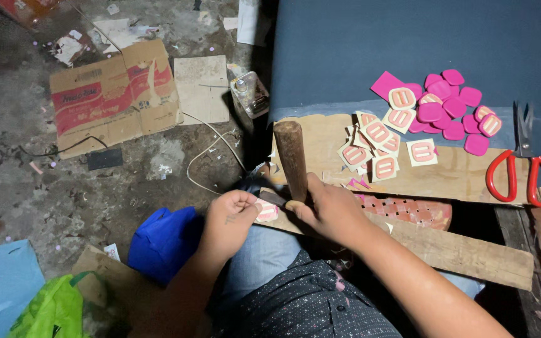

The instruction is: The person uses a curved metal tool to press a pink foam piece onto a white label, then trims the excess foam with scissors. They repeat this process for multiple labels, stacking the finished pieces on a cardboard sheet.

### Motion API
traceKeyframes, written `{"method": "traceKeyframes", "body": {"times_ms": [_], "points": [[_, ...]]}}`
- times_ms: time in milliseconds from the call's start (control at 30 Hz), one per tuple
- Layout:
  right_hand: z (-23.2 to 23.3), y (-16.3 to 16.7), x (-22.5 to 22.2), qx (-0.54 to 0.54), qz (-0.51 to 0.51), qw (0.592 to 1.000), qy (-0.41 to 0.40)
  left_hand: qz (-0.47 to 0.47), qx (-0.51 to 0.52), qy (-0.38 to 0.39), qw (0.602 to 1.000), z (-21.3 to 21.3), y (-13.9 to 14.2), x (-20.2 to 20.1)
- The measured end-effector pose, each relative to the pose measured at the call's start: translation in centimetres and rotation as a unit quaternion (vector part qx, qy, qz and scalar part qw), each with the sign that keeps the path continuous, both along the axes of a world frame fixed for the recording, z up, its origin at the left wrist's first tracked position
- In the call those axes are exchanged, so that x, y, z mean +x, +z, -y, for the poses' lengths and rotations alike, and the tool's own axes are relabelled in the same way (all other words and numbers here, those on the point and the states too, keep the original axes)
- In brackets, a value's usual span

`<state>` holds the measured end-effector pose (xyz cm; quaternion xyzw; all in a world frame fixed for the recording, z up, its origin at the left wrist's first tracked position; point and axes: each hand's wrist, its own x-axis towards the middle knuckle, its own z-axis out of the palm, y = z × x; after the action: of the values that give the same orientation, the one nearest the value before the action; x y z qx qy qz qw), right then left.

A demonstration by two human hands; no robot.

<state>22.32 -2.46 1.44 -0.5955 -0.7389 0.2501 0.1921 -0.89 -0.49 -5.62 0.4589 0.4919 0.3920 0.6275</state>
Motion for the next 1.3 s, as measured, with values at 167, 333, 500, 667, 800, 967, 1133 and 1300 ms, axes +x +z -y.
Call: {"method": "traceKeyframes", "body": {"times_ms": [167,333,500,667,800,967,1133,1300], "points": [[0.0,0.0,-0.7,-0.003,-0.016,1.0,-0.019,-0.032,0.006,-0.007,0.999,0.1,1.2,0.2],[0.1,0.6,-0.7,-0.04,0.012,0.999,-0.019,-0.045,0.049,-0.015,0.998,0.1,2.7,0.1],[-0.7,0.8,-0.7,-0.036,-0.051,0.998,-0.016,-0.156,0.202,-0.07,0.964,-0.7,3.9,-0.1],[0.2,0.3,-0.8,-0.011,-0.009,1.0,-0.01,-0.196,0.199,-0.068,0.958,-0.6,4.3,-0.2],[0.9,-0.3,-0.9,0.013,0.05,0.999,-0.005,-0.191,0.146,-0.036,0.97,-0.2,3.3,0.1],[1.2,-0.4,-1.1,0.022,0.007,0.999,-0.029,-0.105,0.053,-0.026,0.993,0.1,1.4,0.0],[0.1,0.4,-1.8,0.01,-0.012,0.999,-0.028,-0.033,0.019,-0.027,0.999,-0.2,0.5,-0.2],[-1.8,2.1,-2.0,-0.02,0.012,1.0,0.0,0.02,0.024,-0.028,0.999,-0.2,1.4,0.1]]}}
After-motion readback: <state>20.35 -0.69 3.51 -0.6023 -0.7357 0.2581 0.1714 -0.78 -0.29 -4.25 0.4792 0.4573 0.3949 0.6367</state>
